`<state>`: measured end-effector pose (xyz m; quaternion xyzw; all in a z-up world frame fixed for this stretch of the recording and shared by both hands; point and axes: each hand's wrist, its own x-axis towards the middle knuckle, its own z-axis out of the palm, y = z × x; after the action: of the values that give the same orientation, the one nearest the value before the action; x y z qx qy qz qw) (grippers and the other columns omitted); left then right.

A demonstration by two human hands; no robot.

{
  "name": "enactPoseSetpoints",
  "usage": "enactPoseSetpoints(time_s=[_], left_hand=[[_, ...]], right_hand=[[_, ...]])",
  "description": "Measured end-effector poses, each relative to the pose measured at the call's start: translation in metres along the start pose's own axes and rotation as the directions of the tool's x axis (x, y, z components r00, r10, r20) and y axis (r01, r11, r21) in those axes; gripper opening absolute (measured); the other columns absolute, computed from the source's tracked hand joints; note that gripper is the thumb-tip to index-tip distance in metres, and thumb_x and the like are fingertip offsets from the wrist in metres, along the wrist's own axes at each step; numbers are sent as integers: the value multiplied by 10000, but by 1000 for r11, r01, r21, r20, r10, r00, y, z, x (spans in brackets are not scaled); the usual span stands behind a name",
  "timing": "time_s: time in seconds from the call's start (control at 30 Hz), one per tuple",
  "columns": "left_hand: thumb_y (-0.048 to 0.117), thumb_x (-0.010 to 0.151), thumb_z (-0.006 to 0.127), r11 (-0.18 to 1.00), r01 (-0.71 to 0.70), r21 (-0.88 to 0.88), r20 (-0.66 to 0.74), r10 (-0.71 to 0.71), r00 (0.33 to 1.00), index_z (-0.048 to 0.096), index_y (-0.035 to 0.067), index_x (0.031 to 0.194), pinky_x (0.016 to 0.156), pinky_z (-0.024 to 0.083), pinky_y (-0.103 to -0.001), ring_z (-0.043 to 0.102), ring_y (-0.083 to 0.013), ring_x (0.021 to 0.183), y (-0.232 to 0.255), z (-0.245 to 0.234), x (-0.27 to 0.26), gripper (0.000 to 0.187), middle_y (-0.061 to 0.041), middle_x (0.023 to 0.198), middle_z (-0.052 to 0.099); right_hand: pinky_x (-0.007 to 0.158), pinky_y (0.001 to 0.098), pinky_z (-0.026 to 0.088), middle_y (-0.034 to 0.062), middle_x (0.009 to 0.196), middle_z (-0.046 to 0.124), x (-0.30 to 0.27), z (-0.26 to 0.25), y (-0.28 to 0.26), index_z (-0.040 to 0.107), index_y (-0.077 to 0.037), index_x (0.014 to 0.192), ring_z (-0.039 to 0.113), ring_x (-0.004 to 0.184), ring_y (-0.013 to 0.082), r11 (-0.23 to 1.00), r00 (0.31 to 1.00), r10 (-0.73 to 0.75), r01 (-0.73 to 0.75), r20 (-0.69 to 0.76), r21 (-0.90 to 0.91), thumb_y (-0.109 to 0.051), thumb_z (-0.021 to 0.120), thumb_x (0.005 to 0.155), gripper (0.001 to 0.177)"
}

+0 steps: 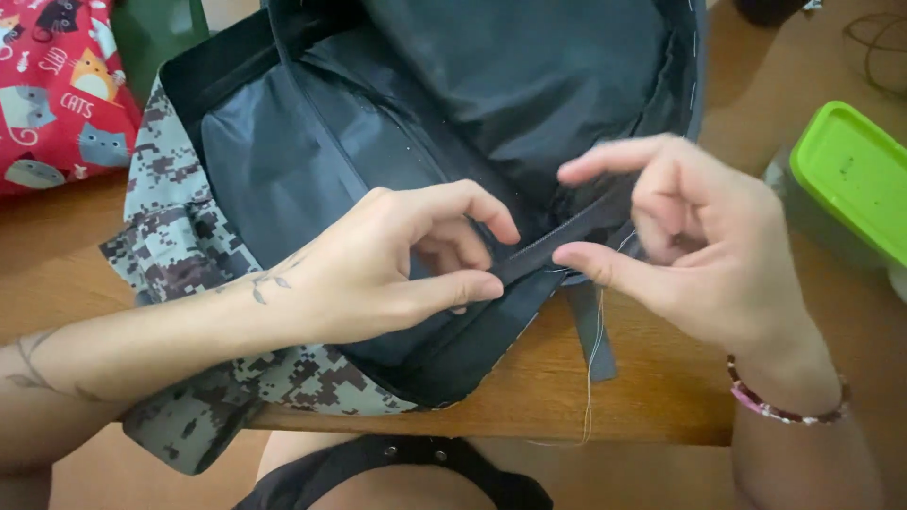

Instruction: The person threads a needle and sews a gray strap onto a camouflage backpack.

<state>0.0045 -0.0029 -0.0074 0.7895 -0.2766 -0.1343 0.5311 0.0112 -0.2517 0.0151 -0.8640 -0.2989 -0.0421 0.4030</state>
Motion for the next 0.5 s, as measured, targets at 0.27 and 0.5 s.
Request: enactPoseSetpoints(time_s=[0.27,0.5], left_hand=[[189,883,705,998,-55,38,-56,57,997,704,155,1009,583,559,-170,604,-39,580,1,4,-11,130,45,752,724],[98,925,597,878,-297,376,13,316,949,577,158,1051,507,463,-296,611,-155,606,2,18,-34,141,48,829,665]], right_hand=[[552,189,399,-37,581,255,1,-1,11,223,-151,675,797,1124,209,1000,988,-4,3,152,5,-63,827,806,624],[500,152,412,-33,559,371,-8,4,17,304,-143,677,821,1075,56,977,927,-63,134,369,-168,-139,763,892,507]])
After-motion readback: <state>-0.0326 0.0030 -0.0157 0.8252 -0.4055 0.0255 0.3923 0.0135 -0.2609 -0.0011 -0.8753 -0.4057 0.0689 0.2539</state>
